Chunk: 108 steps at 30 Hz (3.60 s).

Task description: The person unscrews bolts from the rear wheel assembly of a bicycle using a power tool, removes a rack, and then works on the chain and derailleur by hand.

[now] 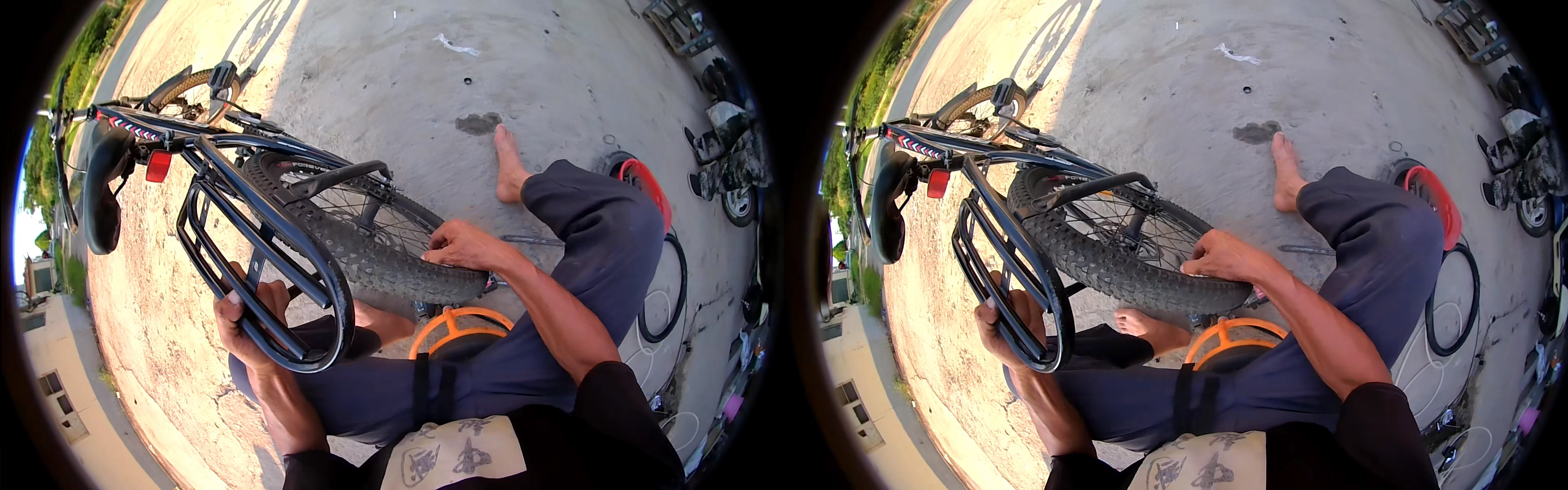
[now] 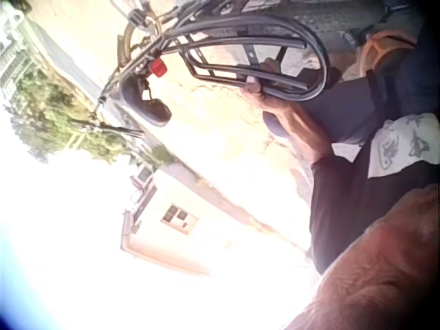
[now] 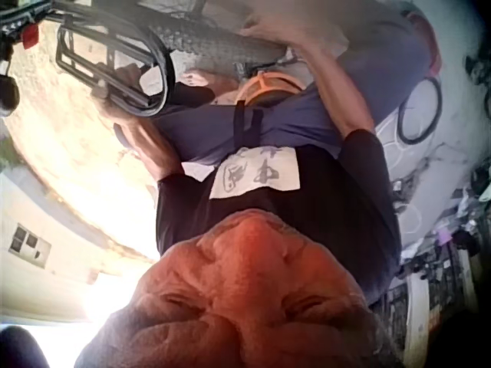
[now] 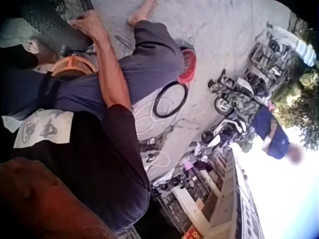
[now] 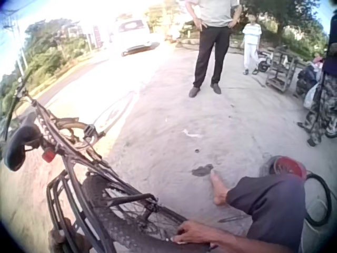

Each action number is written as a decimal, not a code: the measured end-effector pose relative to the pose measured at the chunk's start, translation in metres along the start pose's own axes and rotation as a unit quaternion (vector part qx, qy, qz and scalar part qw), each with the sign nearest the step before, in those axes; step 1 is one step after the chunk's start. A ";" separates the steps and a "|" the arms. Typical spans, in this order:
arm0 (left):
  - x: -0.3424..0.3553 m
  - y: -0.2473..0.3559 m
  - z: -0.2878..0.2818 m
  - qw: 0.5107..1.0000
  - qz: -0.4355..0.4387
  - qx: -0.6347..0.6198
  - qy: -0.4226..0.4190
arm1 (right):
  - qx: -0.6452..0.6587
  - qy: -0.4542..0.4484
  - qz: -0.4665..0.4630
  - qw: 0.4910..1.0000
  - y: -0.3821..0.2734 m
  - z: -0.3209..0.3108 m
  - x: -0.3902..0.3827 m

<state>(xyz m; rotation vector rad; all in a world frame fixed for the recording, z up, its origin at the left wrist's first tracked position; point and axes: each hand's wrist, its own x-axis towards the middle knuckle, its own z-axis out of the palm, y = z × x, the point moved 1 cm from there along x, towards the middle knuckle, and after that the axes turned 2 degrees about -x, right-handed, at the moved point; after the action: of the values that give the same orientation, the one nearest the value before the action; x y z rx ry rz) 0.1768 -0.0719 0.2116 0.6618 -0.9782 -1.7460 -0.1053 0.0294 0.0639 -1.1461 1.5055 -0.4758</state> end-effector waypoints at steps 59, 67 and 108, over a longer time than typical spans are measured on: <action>0.024 -0.005 0.029 0.997 -0.058 0.015 -0.046 | -0.253 0.305 -0.016 0.918 0.028 0.027 -0.098; 0.029 -0.008 0.028 0.996 -0.058 0.012 -0.073 | -0.093 0.272 0.006 0.958 0.009 0.022 -0.095; 0.005 -0.088 -0.033 0.968 0.193 0.160 0.003 | -0.027 0.199 -0.322 0.925 -0.127 -0.036 0.058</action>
<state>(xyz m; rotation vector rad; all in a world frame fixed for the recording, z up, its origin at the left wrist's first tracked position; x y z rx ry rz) 0.1578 -0.0708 0.1196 0.6268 -1.3043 -1.2564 -0.0826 -0.0868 0.1460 -1.6639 1.4538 -1.1781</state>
